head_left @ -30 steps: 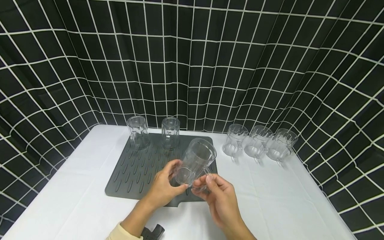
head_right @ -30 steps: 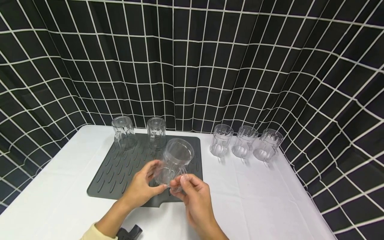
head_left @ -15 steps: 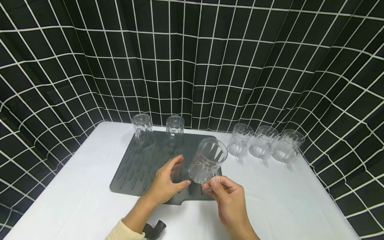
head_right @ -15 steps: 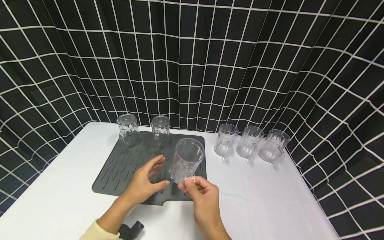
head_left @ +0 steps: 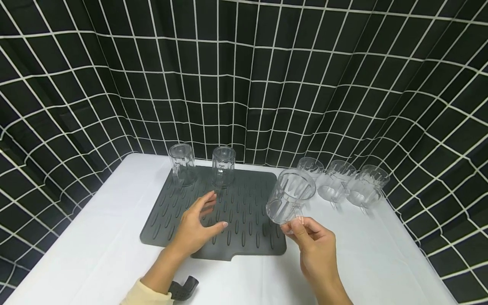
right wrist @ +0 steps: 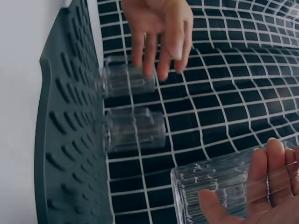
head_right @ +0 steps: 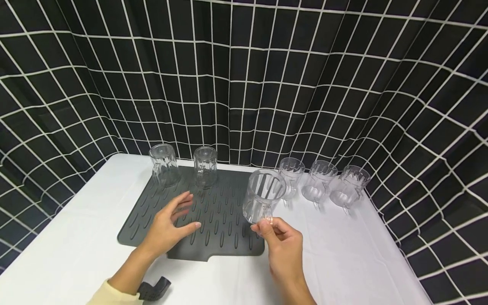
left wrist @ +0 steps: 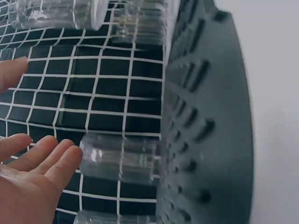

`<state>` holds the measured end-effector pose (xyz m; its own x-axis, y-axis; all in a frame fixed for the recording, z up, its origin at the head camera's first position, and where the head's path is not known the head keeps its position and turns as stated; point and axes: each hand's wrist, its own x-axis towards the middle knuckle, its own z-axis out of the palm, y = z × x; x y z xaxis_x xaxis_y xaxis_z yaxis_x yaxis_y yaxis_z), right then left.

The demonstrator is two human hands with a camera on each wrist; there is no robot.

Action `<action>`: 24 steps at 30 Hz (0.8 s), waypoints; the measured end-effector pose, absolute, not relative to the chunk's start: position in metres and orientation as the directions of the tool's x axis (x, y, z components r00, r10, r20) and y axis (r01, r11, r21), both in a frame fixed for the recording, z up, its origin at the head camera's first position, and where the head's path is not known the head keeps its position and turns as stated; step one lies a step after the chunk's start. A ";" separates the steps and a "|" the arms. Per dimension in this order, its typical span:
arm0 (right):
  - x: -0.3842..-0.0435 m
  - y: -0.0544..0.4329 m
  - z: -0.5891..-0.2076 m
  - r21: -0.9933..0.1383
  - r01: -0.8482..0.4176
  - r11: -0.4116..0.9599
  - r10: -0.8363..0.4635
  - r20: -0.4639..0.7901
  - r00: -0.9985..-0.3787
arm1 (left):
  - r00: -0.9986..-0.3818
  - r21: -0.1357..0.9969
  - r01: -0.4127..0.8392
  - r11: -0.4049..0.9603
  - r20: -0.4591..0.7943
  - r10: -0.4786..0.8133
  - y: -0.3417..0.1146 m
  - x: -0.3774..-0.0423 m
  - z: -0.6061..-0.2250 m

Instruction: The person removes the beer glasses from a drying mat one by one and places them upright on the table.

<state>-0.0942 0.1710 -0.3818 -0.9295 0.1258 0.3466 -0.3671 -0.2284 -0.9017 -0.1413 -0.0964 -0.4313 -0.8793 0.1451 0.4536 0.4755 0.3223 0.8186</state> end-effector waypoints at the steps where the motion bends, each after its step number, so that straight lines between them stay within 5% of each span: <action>1: -0.095 0.173 -0.382 -0.902 -0.368 -0.226 0.135 0.345 -0.929 | -0.883 0.820 0.468 0.328 0.447 0.142 -0.099 -0.141 -0.432; 24: -0.104 0.208 -0.394 -0.909 -0.362 -0.205 0.276 0.301 -0.913 | -0.920 0.820 0.330 0.467 0.389 -0.033 -0.190 -0.121 -0.453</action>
